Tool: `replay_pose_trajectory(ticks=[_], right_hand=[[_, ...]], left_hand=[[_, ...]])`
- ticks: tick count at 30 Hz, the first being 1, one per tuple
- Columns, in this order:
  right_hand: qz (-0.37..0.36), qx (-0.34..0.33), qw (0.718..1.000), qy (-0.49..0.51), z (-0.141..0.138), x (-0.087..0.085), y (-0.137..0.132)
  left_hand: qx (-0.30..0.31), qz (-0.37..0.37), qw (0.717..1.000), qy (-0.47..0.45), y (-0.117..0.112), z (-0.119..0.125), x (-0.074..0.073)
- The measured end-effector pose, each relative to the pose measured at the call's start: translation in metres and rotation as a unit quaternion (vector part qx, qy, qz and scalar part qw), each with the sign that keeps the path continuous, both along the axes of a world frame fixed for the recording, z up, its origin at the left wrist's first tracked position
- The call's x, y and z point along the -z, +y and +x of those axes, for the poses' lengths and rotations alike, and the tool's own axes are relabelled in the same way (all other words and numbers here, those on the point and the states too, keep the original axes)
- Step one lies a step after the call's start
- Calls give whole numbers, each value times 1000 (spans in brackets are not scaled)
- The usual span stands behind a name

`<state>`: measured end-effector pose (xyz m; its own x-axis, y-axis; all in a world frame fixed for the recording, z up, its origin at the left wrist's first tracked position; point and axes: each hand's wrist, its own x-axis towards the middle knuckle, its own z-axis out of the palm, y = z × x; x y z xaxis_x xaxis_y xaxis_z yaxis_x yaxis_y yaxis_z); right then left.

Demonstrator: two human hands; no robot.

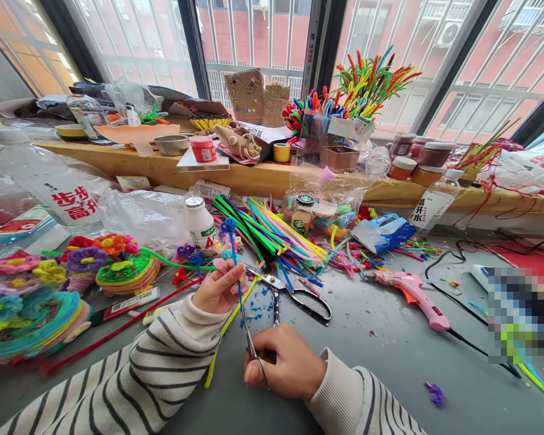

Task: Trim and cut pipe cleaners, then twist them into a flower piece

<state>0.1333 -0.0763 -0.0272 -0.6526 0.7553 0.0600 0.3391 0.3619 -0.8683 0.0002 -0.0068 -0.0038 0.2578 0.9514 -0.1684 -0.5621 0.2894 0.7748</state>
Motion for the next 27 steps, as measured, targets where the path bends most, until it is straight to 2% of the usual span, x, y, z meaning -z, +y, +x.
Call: replay_pose_trajectory(ticks=[8, 13, 17, 23, 27], right_hand=[[-17, -3, 1000, 7, 0, 3, 0], [-31, 21, 999, 24, -2, 3, 2], [-33, 37, 998, 41, -3, 3, 2], [-21, 23, 996, 81, 0, 2, 0], [-14, 27, 992, 125, 0, 0, -2]], left_hand=[[0, 6, 1000, 23, -1, 1, 2], [-3, -4, 1000, 22, 0, 1, 1], [4, -1, 1000, 5, 1, 0, 2], [17, 17, 999, -41, 1, -2, 3], [9, -4, 999, -52, 1, -4, 4]])
